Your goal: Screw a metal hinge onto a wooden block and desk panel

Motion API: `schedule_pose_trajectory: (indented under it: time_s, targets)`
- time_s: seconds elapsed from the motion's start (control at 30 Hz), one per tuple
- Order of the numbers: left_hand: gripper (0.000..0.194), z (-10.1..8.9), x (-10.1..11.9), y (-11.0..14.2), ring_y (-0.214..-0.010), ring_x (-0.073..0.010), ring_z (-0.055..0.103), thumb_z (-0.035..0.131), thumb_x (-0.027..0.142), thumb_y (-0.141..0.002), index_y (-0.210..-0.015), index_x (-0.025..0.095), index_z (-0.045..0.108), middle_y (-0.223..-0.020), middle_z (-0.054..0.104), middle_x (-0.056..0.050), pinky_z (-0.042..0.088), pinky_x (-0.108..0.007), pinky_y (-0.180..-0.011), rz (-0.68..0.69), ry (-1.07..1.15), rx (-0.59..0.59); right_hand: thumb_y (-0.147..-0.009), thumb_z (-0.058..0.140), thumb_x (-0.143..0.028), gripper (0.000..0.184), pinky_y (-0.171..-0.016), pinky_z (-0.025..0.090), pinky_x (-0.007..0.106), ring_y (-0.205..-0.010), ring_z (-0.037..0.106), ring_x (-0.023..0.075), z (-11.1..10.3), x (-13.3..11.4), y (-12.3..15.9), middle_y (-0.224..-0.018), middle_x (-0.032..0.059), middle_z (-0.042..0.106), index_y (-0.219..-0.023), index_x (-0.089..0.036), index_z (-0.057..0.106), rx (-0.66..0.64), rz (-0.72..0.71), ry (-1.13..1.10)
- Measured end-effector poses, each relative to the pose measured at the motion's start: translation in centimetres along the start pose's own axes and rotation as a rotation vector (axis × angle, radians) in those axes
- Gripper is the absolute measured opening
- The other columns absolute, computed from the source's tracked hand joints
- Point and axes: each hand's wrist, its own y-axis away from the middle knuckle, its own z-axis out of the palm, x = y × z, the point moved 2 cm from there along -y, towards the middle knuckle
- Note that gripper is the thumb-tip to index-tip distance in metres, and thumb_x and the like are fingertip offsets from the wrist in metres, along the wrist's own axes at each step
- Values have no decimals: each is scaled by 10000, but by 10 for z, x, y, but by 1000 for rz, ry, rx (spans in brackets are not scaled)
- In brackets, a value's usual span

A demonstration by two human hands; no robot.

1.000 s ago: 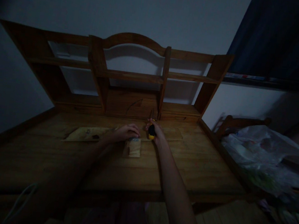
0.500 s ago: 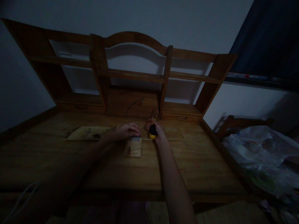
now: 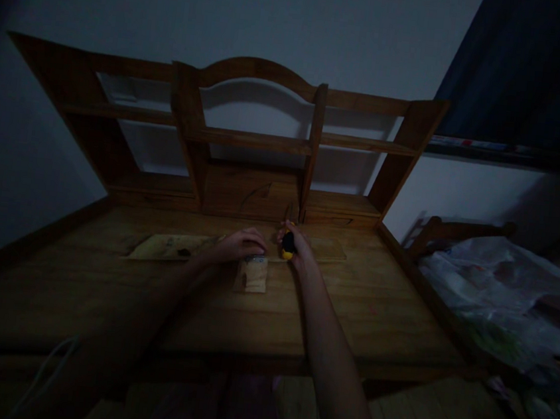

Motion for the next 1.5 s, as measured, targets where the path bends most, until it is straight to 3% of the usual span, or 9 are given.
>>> schedule_pose_trajectory:
  time_s: [0.1, 0.33, 0.53, 0.83, 1.07, 1.33, 1.5]
  targets:
    - [205, 2, -3, 0, -1020, -195, 601, 666, 353, -896, -933, 188, 782, -1017, 671, -96, 465, -345, -954, 34, 19, -24, -833, 734, -290, 154, -465, 471, 163, -510, 571, 85, 0, 0, -1, -623, -8, 637, -872, -160, 662, 0, 2, -4]
    - [213, 5, -6, -1, -948, -191, 601, 743, 377, -829, -841, 165, 764, -928, 652, -75, 472, -333, -897, -14, -15, 64, -838, 724, -286, 141, -468, 472, 170, -521, 567, 87, 0, 0, 0, -626, -5, 636, -860, -158, 669, -6, -1, -3]
    - [199, 3, -3, 0, -989, -180, 602, 680, 355, -889, -953, 189, 769, -985, 667, -76, 469, -322, -926, 17, 12, 1, -818, 743, -298, 151, -479, 466, 173, -537, 566, 93, 1, 0, 2, -634, 0, 636, -863, -168, 678, -20, -1, 10]
    - [201, 7, -17, -1, -949, -187, 605, 738, 382, -837, -856, 184, 770, -937, 651, -62, 476, -332, -899, -17, -18, 57, -810, 748, -304, 178, -455, 468, 164, -498, 567, 84, -1, 1, -2, -620, -13, 629, -886, -168, 662, -12, 5, 19]
    - [200, 2, -10, -1, -962, -178, 622, 693, 375, -879, -927, 203, 781, -979, 688, -73, 489, -328, -913, 58, 37, -5, -836, 726, -290, 148, -458, 486, 163, -498, 579, 85, -2, 2, -4, -620, -12, 636, -889, -165, 666, -5, 3, 11]
    - [229, 6, -15, -2, -913, -182, 620, 758, 398, -813, -824, 170, 760, -896, 684, -65, 488, -318, -872, -6, -9, 70, -834, 728, -285, 159, -452, 485, 167, -505, 583, 89, -4, 2, -5, -636, -3, 653, -901, -154, 670, -8, -11, 21]
    - [198, 5, -15, 0, -982, -182, 621, 698, 360, -875, -962, 197, 770, -988, 697, -74, 481, -323, -919, 44, 23, 9, -817, 742, -290, 168, -456, 478, 167, -510, 580, 88, -4, 3, -6, -630, -6, 645, -899, -163, 668, -12, -16, 26]
